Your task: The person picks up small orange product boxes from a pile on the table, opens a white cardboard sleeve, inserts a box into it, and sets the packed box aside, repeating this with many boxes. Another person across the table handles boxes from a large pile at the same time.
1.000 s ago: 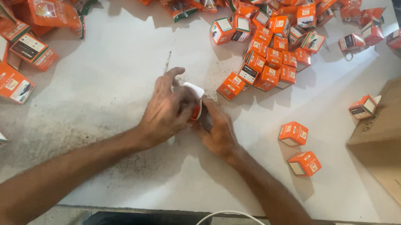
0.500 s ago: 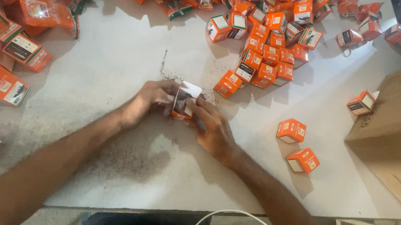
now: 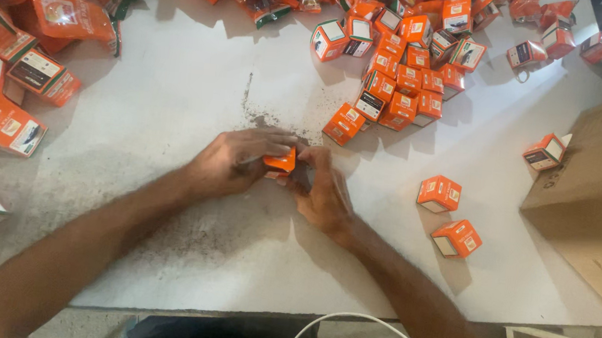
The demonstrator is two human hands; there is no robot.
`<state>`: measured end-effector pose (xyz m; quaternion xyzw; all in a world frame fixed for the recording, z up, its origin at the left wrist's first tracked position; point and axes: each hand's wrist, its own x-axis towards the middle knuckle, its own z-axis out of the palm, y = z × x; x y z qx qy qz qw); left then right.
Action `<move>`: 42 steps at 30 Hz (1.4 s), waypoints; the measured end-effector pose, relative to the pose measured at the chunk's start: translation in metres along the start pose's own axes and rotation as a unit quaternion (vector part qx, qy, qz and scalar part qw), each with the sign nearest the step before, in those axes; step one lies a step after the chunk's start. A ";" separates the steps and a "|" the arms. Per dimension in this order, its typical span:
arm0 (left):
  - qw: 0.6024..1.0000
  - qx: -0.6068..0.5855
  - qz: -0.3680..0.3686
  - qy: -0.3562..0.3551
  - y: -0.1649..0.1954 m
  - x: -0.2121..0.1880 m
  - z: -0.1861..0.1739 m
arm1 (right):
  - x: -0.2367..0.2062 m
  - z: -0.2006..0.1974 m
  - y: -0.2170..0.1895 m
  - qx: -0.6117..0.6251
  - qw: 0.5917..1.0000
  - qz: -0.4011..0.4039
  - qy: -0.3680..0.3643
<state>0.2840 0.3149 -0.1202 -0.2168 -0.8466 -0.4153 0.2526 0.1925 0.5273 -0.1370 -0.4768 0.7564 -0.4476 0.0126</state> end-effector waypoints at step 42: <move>0.956 -0.004 -0.217 0.197 -0.020 -0.011 -0.022 | 0.144 -0.060 0.129 -0.512 0.853 -0.016 0.101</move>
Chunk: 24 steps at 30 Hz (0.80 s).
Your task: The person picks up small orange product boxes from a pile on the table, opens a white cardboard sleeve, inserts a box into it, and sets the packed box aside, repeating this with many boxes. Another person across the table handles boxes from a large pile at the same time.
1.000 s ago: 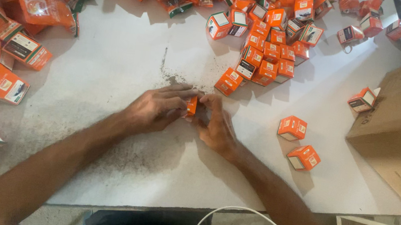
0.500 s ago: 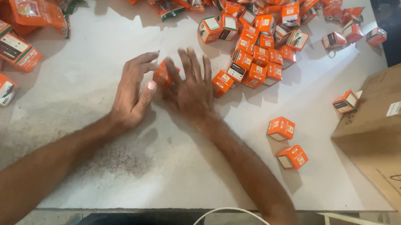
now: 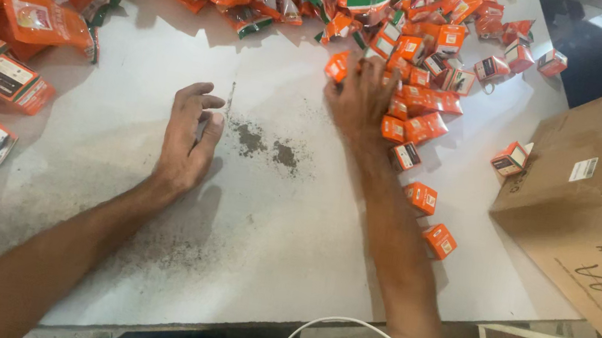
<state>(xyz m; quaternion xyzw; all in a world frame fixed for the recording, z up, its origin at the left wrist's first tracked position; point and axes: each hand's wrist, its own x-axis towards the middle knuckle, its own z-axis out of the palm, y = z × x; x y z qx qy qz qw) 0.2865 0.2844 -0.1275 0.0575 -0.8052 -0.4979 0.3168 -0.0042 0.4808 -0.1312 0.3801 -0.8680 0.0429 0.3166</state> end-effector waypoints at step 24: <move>1.000 -0.022 -0.003 0.010 -0.002 -0.001 0.009 | -0.111 -0.118 0.072 0.239 0.968 -0.026 -0.068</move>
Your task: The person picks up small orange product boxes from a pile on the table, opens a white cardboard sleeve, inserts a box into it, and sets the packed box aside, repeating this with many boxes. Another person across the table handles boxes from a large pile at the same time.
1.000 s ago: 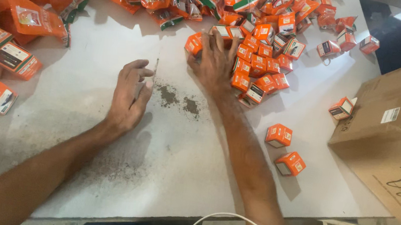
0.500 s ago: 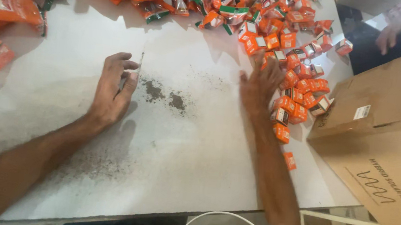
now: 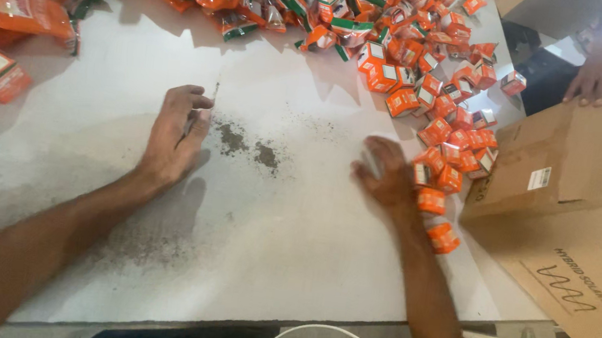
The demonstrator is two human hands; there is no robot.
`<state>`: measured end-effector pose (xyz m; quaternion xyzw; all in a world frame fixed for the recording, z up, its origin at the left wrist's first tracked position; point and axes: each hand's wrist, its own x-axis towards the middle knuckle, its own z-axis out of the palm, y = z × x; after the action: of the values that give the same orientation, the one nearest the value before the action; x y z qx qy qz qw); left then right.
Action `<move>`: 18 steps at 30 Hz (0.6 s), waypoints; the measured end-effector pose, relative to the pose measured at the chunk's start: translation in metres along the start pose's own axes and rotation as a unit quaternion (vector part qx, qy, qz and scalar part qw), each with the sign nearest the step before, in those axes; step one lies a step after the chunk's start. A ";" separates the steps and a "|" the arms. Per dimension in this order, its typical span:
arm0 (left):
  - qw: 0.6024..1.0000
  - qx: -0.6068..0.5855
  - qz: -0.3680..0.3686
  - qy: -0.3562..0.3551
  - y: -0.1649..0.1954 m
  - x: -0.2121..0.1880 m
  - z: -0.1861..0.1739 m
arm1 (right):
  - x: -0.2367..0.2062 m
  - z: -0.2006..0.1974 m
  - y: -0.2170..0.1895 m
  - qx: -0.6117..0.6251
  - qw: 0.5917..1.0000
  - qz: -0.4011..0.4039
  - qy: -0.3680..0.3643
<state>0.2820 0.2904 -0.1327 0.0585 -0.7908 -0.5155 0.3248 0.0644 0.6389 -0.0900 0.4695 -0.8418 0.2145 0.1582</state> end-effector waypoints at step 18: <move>0.994 0.098 0.027 -0.031 -0.014 0.010 -0.003 | 0.266 0.087 0.014 -0.016 0.993 0.004 0.115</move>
<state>0.2723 0.2773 -0.1388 0.0519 -0.8485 -0.4283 0.3065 -0.0887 0.4081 -0.0432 0.4356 -0.8231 0.2541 0.2611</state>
